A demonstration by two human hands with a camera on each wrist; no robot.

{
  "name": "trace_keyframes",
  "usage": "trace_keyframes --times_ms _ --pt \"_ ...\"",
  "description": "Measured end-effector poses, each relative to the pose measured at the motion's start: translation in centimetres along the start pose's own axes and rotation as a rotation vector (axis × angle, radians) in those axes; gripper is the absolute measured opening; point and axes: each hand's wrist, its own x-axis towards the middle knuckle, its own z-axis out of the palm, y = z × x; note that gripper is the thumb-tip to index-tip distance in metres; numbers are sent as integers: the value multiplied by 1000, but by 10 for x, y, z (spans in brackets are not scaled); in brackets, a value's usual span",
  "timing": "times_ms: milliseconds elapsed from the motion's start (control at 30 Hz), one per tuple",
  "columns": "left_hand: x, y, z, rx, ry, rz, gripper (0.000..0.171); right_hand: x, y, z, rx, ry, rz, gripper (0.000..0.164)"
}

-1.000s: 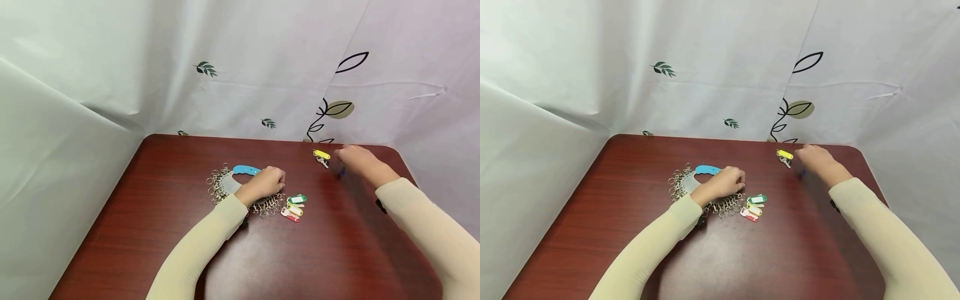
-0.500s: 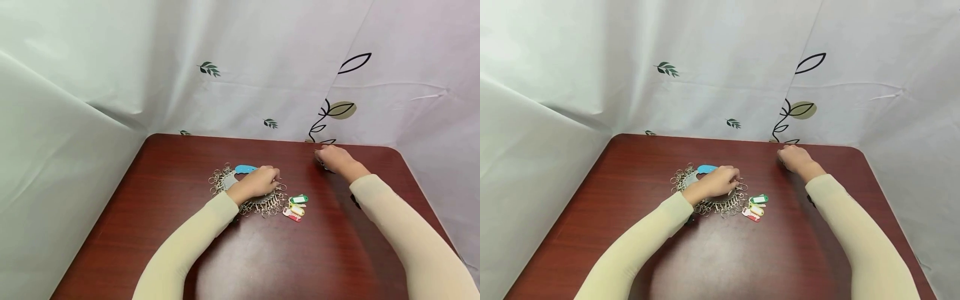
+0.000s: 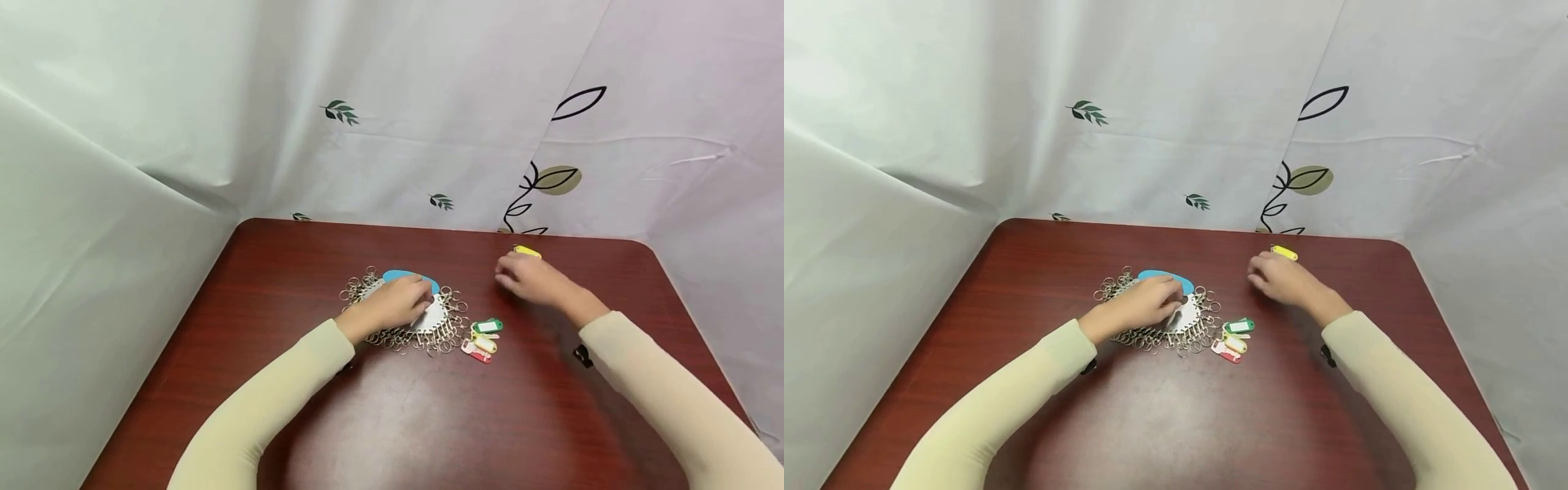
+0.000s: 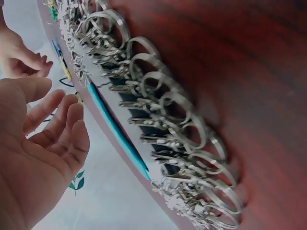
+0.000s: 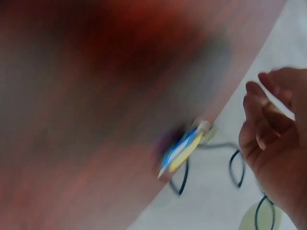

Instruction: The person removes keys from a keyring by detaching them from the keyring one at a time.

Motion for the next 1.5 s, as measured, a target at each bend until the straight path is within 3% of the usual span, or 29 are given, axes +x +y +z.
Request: trace_keyframes --times_ms 167,300,400,600,800,1167,1500 --pt "-7 3 2 -11 4 9 5 -8 -35 12 141 -81 -45 16" --pt "-8 9 5 -8 5 18 7 -12 -53 21 112 -148 -38 17" --pt "-7 14 5 -16 5 32 8 -14 -60 26 64 -150 -39 16" --pt "-5 20 4 -52 -4 16 8 -14 -64 31 50 -115 -48 18" --pt "0 26 8 -82 -6 7 7 -13 -64 30 116 -91 -48 20" --pt "23 41 20 -65 -35 -86 26 -10 -65 24 231 -99 1 16" --pt "35 45 30 -203 34 -158 14 -7 -68 22 315 -43 29 14"
